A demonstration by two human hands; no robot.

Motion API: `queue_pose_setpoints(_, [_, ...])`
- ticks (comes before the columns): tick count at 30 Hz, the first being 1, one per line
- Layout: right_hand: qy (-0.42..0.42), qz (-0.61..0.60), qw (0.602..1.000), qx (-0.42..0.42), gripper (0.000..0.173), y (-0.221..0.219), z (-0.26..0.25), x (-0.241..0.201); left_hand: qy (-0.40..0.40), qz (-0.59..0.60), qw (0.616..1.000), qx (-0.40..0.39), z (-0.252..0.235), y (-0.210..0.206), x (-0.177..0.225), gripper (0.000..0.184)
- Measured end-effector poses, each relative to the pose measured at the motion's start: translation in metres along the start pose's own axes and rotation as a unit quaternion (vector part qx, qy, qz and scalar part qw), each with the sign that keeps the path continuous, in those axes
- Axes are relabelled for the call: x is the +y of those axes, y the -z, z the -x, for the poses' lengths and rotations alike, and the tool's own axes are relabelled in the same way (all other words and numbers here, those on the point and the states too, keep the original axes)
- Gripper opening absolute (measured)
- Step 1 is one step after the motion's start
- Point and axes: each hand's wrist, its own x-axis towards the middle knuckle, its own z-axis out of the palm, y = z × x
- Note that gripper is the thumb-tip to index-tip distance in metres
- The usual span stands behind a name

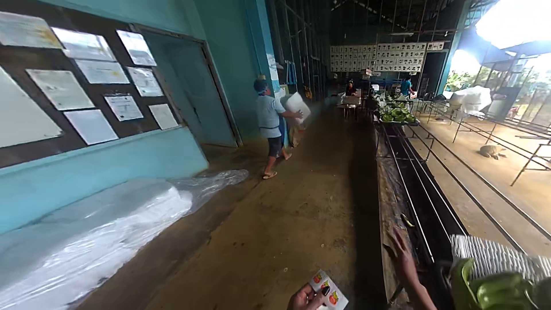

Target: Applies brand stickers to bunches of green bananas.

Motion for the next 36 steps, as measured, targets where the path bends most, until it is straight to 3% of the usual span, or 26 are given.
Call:
queue_pose_setpoints(2, [0.100,-0.159,0.982,-0.017,0.038,-0.016,-0.024,-0.086,0.011,0.018,1.000,0.013,-0.020,0.005,0.006,0.010])
queue_pose_setpoints(4, [0.187,-0.231,0.954,-0.047,0.028,-0.018,-0.022,-0.152,0.016,0.035,0.999,0.012,-0.033,0.008,0.016,0.012])
queue_pose_setpoints(7, [0.279,-0.229,0.924,-0.125,0.017,-0.010,-0.016,-0.193,0.018,0.054,0.998,-0.026,-0.048,0.013,0.022,0.015])
queue_pose_setpoints(10, [0.288,-0.196,0.921,-0.176,0.017,-0.007,-0.008,-0.196,0.038,0.070,0.994,-0.071,-0.047,0.020,0.020,0.017])
queue_pose_setpoints(16, [0.267,-0.175,0.909,-0.268,0.021,-0.014,0.015,-0.199,0.073,0.103,0.989,-0.073,-0.033,0.039,0.009,0.018])
queue_pose_setpoints(22, [0.258,-0.186,0.913,-0.255,0.017,-0.022,0.014,-0.204,0.103,0.091,0.987,-0.082,-0.036,0.064,0.005,0.018])
queue_pose_setpoints(25, [0.271,-0.153,0.917,-0.249,0.019,-0.024,0.008,-0.206,0.122,0.157,0.974,-0.113,-0.037,0.064,0.011,0.021])
queue_pose_setpoints(29, [0.287,-0.136,0.921,-0.226,0.019,-0.023,0.001,-0.209,0.169,0.266,0.934,-0.170,-0.038,0.061,0.014,0.049])
queue_pose_setpoints(33, [0.301,-0.124,0.916,-0.233,0.014,-0.023,0.000,-0.214,0.179,0.198,0.955,-0.127,-0.037,0.058,0.006,0.032])
queue_pose_setpoints(36, [0.285,-0.114,0.911,-0.275,0.017,-0.022,0.000,-0.221,0.180,0.164,0.962,-0.126,-0.038,0.060,0.000,0.033])
